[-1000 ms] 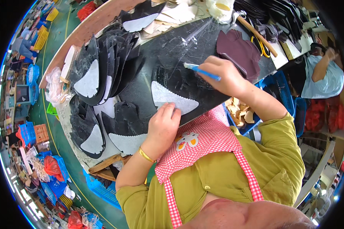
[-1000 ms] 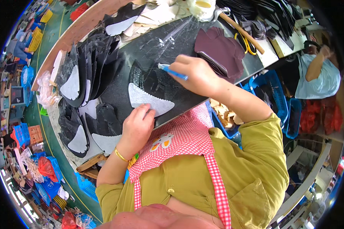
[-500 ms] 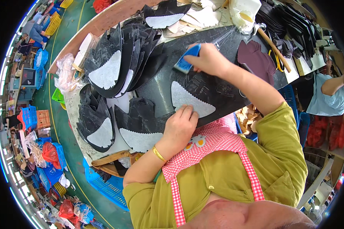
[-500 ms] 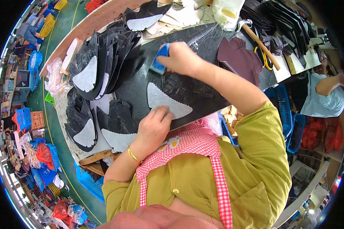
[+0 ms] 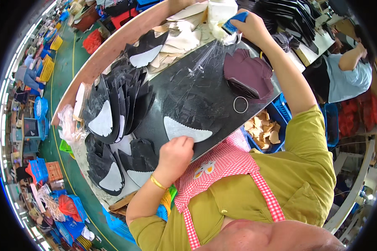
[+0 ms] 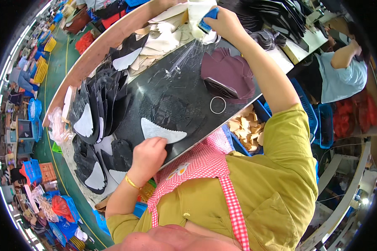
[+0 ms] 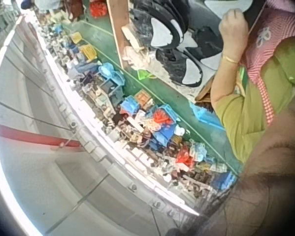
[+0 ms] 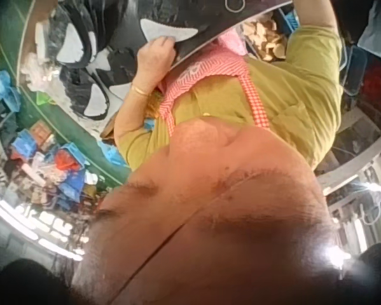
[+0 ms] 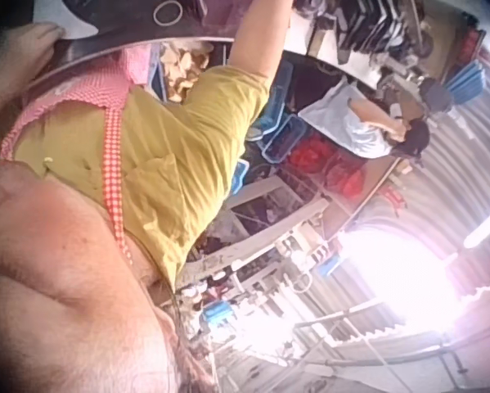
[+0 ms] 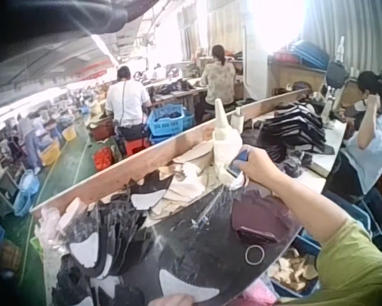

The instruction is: The person applies adhesive onto shoe components using a handheld applicator and presses the pieces together on the workbench.

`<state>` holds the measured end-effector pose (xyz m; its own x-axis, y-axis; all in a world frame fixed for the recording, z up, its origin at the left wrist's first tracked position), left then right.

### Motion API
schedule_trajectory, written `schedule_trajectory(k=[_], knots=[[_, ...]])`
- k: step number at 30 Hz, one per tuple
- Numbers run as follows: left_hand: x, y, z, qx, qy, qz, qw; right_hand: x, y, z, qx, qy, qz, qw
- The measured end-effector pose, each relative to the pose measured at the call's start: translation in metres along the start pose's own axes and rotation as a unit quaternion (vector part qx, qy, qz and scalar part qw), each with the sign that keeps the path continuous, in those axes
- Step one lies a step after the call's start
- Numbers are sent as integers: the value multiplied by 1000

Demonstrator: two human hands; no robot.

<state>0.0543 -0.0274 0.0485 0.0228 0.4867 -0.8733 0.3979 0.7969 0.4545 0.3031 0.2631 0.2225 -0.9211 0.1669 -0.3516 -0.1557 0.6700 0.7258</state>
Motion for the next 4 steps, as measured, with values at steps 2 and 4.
schedule_trajectory(k=[2, 4], knots=[[-7, 0, -5, -16, -38, 48, 998, 6, 3, -5, 41, 28, -18, 999], [-10, 8, -4, 15, -33, 33, 999, 16, -11, -16, 37, 131, -124, 983]])
Point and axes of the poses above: each hand's wrist, its own y-axis towards the middle knuckle, its own x-axis out of the palm, z = x × y, the point moved 5 cm from there along y, towards the middle knuckle, and after that the axes turned 15 degrees about y, right-handed, at the moved point
